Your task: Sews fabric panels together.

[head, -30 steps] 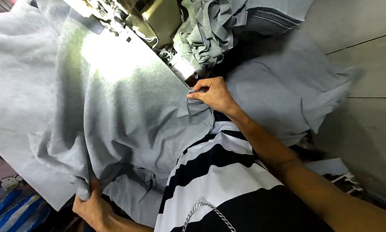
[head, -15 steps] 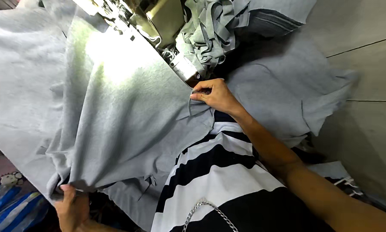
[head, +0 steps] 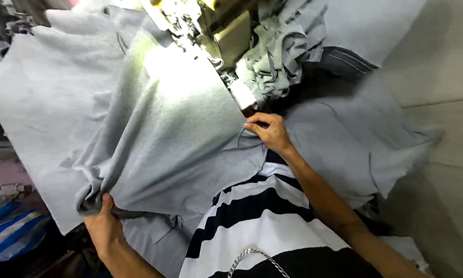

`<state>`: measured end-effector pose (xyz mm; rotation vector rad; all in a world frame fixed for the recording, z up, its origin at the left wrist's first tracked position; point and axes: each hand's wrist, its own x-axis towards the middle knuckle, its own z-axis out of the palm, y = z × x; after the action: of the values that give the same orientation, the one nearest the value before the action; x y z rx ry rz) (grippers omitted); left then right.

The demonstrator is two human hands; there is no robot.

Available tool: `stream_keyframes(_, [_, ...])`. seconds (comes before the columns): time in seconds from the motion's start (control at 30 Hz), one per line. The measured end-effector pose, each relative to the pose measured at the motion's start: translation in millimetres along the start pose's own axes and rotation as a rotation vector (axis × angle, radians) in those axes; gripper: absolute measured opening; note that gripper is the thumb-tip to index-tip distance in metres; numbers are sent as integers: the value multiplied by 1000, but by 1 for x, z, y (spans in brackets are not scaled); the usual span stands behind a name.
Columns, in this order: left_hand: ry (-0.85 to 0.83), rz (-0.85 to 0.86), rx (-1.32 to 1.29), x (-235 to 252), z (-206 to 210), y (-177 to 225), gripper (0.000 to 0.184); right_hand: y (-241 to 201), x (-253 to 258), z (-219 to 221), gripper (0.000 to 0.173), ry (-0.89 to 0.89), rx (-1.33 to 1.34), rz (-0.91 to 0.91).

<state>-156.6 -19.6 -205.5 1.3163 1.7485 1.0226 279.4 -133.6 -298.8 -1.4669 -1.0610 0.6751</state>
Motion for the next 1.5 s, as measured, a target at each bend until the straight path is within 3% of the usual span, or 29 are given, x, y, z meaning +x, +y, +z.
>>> stream_keyframes(0.2, [105, 61, -73, 9, 10, -8, 54, 0, 3, -1, 9, 20, 14, 50])
stream_keyframes(0.37, [130, 60, -104, 24, 10, 13, 57, -24, 25, 4, 11, 33, 18, 31])
stream_keyframes(0.97, [60, 377, -29, 180, 3, 83, 52, -57, 127, 26, 15, 59, -52, -58])
stream_keyframes(1.07, [62, 336, 146, 205, -2, 101, 46, -58, 130, 25, 16, 54, -69, -64])
stream_keyframes(1.17, [69, 431, 583, 224, 1, 119, 54, -59, 130, 25, 17, 48, -79, -57])
stream_keyframes(1.27, [105, 557, 776, 191, 6, 129, 64, -61, 129, 23, 19, 30, -79, -32])
stream_keyframes(1.33, [-63, 431, 641, 112, 30, 141, 57, -65, 126, 18, 20, 2, -101, 2])
stream_keyframes(1.37, [-274, 303, 538, 68, 45, 134, 56, -67, 123, 13, 20, -18, -116, 19])
stream_keyframes(1.43, [-918, 26, 291, 5, 83, 87, 74, -71, 114, 3, 21, -62, -130, 48])
stream_keyframes(1.5, [-1374, -156, -27, -36, 135, 24, 94, -76, 103, -9, 21, -105, -137, 72])
